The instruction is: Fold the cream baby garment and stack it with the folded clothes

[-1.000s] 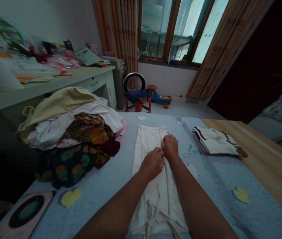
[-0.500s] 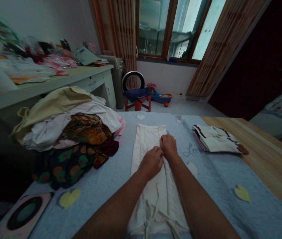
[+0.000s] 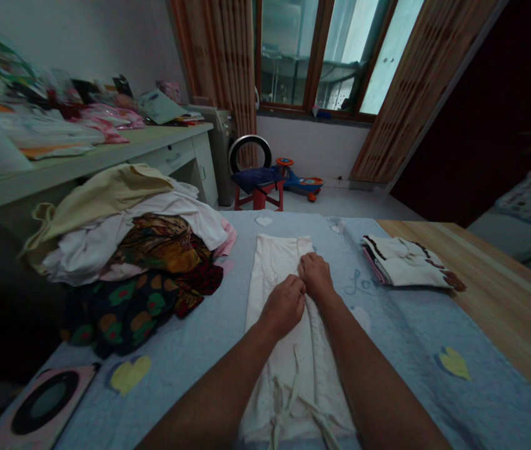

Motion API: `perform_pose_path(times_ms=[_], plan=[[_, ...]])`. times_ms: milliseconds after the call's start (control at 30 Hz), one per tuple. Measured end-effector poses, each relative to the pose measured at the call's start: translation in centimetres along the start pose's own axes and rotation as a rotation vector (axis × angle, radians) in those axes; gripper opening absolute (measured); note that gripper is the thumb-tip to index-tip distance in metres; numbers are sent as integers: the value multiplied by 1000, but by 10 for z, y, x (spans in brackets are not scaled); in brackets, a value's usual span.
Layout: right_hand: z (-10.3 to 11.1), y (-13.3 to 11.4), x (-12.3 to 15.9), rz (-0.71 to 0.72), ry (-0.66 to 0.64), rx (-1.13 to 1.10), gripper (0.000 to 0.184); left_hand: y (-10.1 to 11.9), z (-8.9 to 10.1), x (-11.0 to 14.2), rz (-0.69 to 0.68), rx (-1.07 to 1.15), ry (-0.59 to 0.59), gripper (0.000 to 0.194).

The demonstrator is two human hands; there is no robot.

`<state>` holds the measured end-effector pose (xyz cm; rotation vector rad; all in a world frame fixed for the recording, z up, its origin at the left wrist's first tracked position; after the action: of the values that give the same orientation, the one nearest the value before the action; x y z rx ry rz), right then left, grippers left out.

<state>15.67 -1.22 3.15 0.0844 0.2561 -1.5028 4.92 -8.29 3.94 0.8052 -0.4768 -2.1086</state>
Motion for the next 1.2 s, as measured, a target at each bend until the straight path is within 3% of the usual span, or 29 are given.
perform_pose_path(times_ms=[400,667,867,1200], plan=[[-17,1,0,100,-29,-42,41,-1,1,1,22,-20,-11,13],[9,3,1,26,139,-140,25,-3,0,0,36,-39,-20,12],[6,-1,2,60,42,-113,18,-3,-1,0,43,-64,-25,11],[4,-4,2,102,42,-115,17,-2,0,-1,39,-46,-35,11]])
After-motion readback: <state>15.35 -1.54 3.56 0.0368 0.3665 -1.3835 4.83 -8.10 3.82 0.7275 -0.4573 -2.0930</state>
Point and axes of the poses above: each hand's wrist, its own x-axis away from the middle knuckle, its own z-axis out of the back of the hand, y = z × x, the point moved 6 cm from there along -x, towards the middle knuckle, and after that the axes turned 1 degree about -x, right-handed, at the moved point
